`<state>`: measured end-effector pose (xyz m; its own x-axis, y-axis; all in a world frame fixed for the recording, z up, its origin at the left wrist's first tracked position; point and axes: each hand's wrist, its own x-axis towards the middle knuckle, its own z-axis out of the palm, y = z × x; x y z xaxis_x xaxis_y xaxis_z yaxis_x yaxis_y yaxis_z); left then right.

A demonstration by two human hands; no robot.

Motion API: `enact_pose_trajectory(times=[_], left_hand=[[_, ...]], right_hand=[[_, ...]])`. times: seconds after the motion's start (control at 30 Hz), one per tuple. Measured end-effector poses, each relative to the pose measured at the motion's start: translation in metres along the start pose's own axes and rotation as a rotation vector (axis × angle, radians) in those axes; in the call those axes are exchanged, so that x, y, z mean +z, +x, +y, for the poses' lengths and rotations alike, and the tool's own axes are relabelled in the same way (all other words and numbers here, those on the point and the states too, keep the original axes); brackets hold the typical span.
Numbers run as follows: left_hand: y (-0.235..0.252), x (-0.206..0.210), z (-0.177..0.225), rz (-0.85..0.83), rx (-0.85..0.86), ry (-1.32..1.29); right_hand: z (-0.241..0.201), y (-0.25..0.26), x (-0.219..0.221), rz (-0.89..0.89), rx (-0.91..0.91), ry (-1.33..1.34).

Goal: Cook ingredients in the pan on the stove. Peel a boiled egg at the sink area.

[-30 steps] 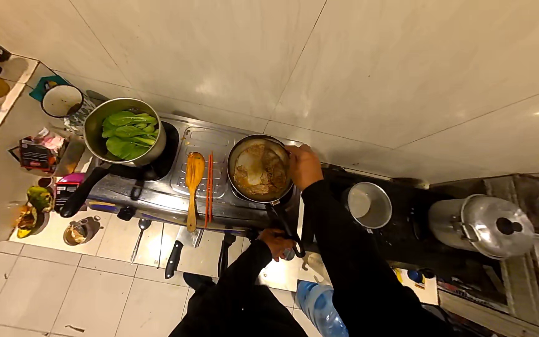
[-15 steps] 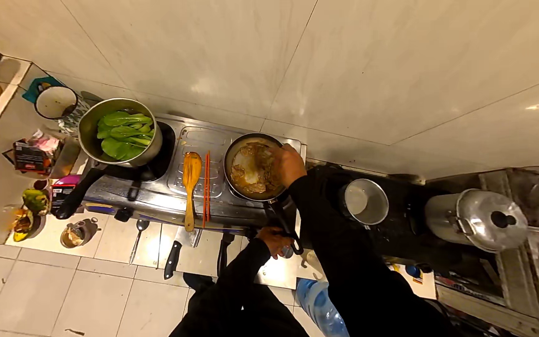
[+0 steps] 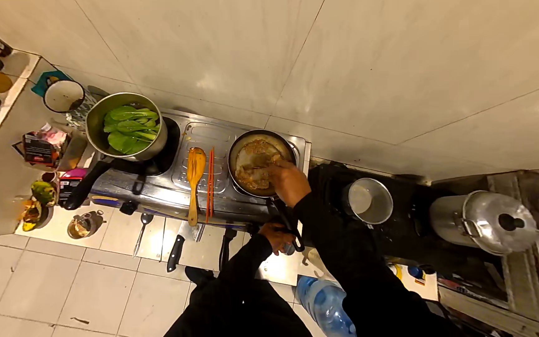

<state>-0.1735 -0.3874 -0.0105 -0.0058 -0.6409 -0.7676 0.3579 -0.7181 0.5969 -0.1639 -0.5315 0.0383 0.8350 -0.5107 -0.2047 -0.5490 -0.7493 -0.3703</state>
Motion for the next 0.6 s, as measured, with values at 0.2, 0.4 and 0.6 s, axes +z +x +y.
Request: enact_pose_trajectory(times=[0.2,0.4,0.6], left_hand=[[0.000,0.001,0.001,-0.002,0.004,0.032],[0.002,0.001,0.001,-0.004,-0.003,0.036],[0.001,0.001,0.001,0.008,-0.013,0.032]], right_hand=[[-0.003,-0.018,-0.009,0.035,0.010,-0.054],[0.000,-0.009,-0.007,0.048,-0.039,0.028],[0.002,0.007,-0.014,-0.126,-0.073,0.029]])
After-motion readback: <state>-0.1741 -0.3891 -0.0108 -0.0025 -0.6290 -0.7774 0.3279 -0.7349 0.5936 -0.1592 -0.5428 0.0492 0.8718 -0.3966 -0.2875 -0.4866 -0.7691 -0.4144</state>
